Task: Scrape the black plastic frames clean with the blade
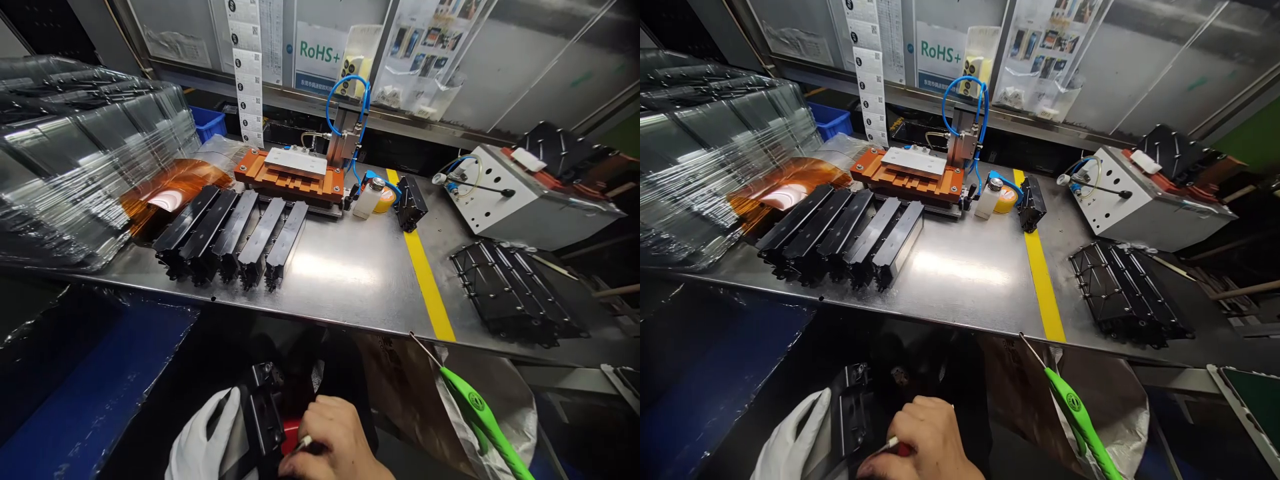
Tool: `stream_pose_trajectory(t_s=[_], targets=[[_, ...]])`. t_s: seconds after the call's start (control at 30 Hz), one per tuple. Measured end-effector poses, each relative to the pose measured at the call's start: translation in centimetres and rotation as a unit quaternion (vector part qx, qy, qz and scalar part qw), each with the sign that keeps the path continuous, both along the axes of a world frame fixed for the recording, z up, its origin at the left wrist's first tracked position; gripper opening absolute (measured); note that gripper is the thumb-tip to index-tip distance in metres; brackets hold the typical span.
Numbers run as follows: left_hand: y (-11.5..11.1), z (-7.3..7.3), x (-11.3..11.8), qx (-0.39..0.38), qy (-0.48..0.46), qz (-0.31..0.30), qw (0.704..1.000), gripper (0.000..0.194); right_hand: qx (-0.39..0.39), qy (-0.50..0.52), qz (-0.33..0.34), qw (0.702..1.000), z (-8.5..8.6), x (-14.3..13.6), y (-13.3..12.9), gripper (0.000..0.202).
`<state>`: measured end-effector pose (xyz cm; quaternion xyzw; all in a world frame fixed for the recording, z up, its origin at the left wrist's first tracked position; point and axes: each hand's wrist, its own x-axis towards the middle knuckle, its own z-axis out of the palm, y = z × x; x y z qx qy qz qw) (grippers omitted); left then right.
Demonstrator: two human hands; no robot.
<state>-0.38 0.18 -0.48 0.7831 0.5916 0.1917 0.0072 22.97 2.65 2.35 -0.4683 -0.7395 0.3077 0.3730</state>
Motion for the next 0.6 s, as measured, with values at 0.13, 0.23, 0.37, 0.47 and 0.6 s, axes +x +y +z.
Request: stream_pose_trajectory(t_s=[0.13,0.23,0.37,0.47,0.6], targets=[[1.6,1.0,-1.1,-0.034,0.086,-0.033,0.995,0.077,-0.256,0.019,0.016,0.966,1.2,1.2,0.1,0.04],[2.8,2.0,-1.4,-0.103,0.144,-0.041,0.983,0.074,-0.38,0.045,0.051,0.923,1.1,1.0,0.1,0.045],[3.5,2.9,-0.7,-0.11,0.237,-0.054,0.964,0.078,-0.498,0.083,0.08,0.859,-0.2,-0.1,-0.1,0.049],[3.6,2.9,-0.5,-0.105,0.279,-0.071,0.952,0.087,-0.506,0.078,0.059,0.857,-1.0,-0.6,-0.2,0.051],[3.7,2.8,-0.4,-0.109,0.288,-0.083,0.948,0.085,-0.502,0.098,0.035,0.859,-1.8,-0.9,-0.6,0.052]])
